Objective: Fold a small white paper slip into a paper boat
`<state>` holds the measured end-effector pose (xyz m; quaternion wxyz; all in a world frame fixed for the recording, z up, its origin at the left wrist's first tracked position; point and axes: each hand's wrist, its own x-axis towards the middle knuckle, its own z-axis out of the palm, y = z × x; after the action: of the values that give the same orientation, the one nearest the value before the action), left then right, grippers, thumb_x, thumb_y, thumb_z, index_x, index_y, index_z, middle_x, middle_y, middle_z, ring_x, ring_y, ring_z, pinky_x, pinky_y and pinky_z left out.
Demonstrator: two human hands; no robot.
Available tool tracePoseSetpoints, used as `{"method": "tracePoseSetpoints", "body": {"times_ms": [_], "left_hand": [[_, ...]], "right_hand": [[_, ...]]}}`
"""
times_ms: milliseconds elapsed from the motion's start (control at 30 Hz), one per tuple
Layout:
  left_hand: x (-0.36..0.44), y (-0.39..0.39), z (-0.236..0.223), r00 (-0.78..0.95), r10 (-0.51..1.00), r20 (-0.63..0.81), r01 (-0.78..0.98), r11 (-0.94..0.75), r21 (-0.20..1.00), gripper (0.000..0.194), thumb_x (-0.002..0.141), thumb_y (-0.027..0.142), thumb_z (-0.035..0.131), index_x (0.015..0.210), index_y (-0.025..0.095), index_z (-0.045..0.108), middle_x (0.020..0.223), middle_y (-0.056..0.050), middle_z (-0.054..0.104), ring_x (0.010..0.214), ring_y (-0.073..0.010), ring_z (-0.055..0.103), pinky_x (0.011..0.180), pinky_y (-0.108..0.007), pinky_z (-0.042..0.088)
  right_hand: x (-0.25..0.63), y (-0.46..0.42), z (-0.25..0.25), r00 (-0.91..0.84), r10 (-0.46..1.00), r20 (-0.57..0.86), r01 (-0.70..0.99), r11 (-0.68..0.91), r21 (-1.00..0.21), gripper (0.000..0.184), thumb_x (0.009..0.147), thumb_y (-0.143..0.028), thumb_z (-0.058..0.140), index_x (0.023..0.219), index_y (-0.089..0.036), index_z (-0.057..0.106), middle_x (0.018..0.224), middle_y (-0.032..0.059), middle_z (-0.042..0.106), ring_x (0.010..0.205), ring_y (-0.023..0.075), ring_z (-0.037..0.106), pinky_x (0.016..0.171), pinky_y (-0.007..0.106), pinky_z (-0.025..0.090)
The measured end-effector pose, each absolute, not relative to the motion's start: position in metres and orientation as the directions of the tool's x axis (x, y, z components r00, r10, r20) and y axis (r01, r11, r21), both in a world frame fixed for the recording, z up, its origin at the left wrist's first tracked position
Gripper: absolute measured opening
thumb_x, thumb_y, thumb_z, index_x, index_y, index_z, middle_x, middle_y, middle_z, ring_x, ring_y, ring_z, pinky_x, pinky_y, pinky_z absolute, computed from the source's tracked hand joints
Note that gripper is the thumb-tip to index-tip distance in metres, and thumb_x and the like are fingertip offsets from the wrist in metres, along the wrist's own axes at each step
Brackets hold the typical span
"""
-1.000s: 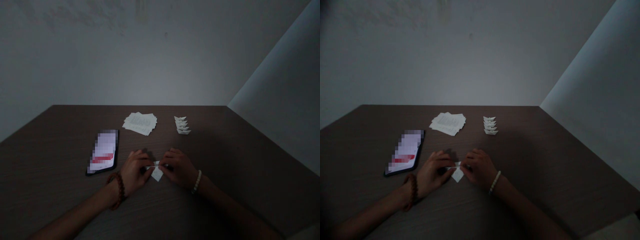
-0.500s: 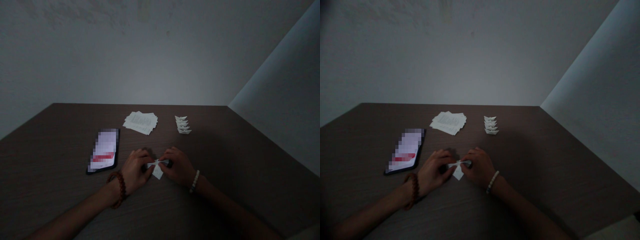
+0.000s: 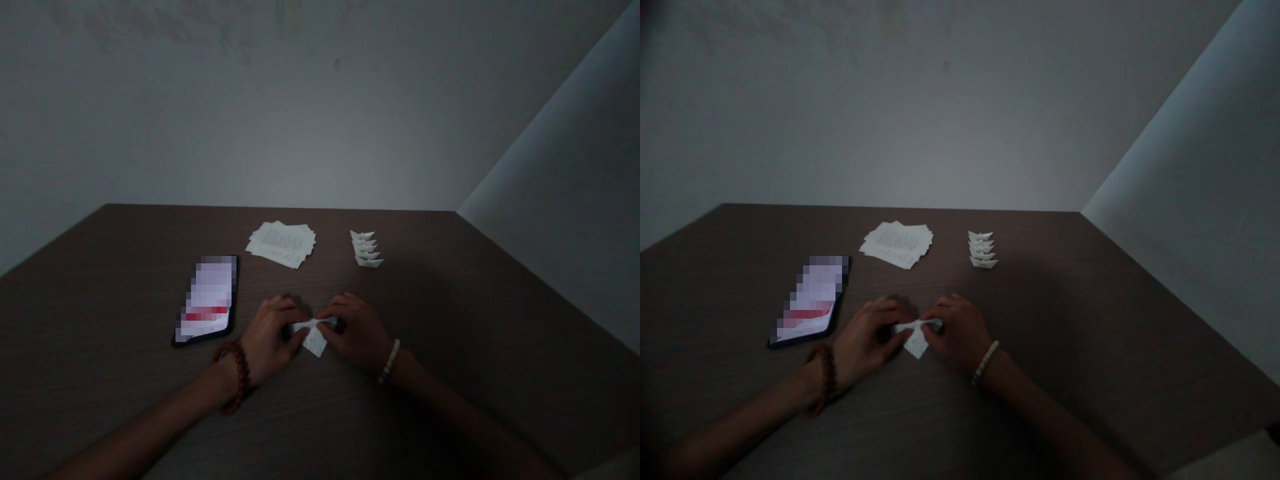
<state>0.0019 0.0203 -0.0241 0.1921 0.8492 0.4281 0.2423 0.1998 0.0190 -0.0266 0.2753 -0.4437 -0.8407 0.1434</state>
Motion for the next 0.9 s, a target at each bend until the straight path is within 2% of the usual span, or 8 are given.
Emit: {"method": "tracePoseSetpoints", "body": {"times_ms": [200, 367, 500, 667, 900], "left_hand": [[0.001, 0.02, -0.028, 0.502, 0.816, 0.287, 0.635, -0.573, 0.519, 0.009, 0.081, 0.021, 0.059, 0.081, 0.019, 0.068, 0.084, -0.004, 0.063, 0.085, -0.0221, 0.055, 0.078, -0.039, 0.041], [-0.001, 0.018, -0.027, 0.534, 0.795, 0.287, 0.649, -0.603, 0.463, 0.013, 0.085, 0.02, 0.055, 0.081, 0.02, 0.067, 0.085, -0.005, 0.063, 0.085, -0.0222, 0.054, 0.076, -0.038, 0.041], [-0.001, 0.018, -0.026, 0.579, 0.755, 0.307, 0.637, -0.654, 0.408, 0.016, 0.088, 0.02, 0.052, 0.083, 0.019, 0.066, 0.085, -0.004, 0.062, 0.082, -0.0211, 0.054, 0.073, -0.037, 0.041], [-0.004, 0.019, -0.026, 0.643, 0.693, 0.325, 0.592, -0.72, 0.362, 0.019, 0.09, 0.019, 0.047, 0.086, 0.018, 0.066, 0.086, -0.006, 0.061, 0.082, -0.0204, 0.053, 0.073, -0.035, 0.043], [-0.006, 0.02, -0.026, 0.66, 0.679, 0.321, 0.569, -0.732, 0.376, 0.02, 0.09, 0.018, 0.046, 0.085, 0.017, 0.065, 0.086, -0.006, 0.06, 0.082, -0.0205, 0.052, 0.073, -0.035, 0.043]], "right_hand": [[0.202, 0.021, -0.026, -0.518, 0.773, 0.366, 0.645, 0.634, -0.426, 0.002, 0.082, -0.02, 0.064, 0.081, -0.019, 0.065, 0.082, 0.0022, 0.062, 0.079, 0.0155, 0.053, 0.075, 0.029, 0.042], [0.207, 0.025, -0.024, -0.632, 0.688, 0.357, 0.609, 0.725, -0.32, 0.008, 0.087, -0.022, 0.059, 0.084, -0.018, 0.065, 0.085, 0.0034, 0.063, 0.082, 0.0164, 0.052, 0.077, 0.029, 0.041], [0.213, 0.026, -0.022, -0.708, 0.603, 0.367, 0.566, 0.796, -0.215, 0.01, 0.089, -0.02, 0.056, 0.086, -0.019, 0.064, 0.085, 0.0037, 0.062, 0.081, 0.0166, 0.05, 0.072, 0.028, 0.041], [0.22, 0.023, -0.022, -0.763, 0.541, 0.355, 0.546, 0.833, -0.096, 0.016, 0.09, -0.015, 0.052, 0.097, -0.022, 0.064, 0.092, 0.0038, 0.062, 0.084, 0.0178, 0.049, 0.073, 0.03, 0.041], [0.219, 0.023, -0.023, -0.714, 0.608, 0.346, 0.589, 0.79, -0.171, 0.01, 0.09, -0.02, 0.054, 0.09, -0.019, 0.064, 0.088, 0.0046, 0.062, 0.084, 0.0181, 0.049, 0.075, 0.03, 0.042]]}}
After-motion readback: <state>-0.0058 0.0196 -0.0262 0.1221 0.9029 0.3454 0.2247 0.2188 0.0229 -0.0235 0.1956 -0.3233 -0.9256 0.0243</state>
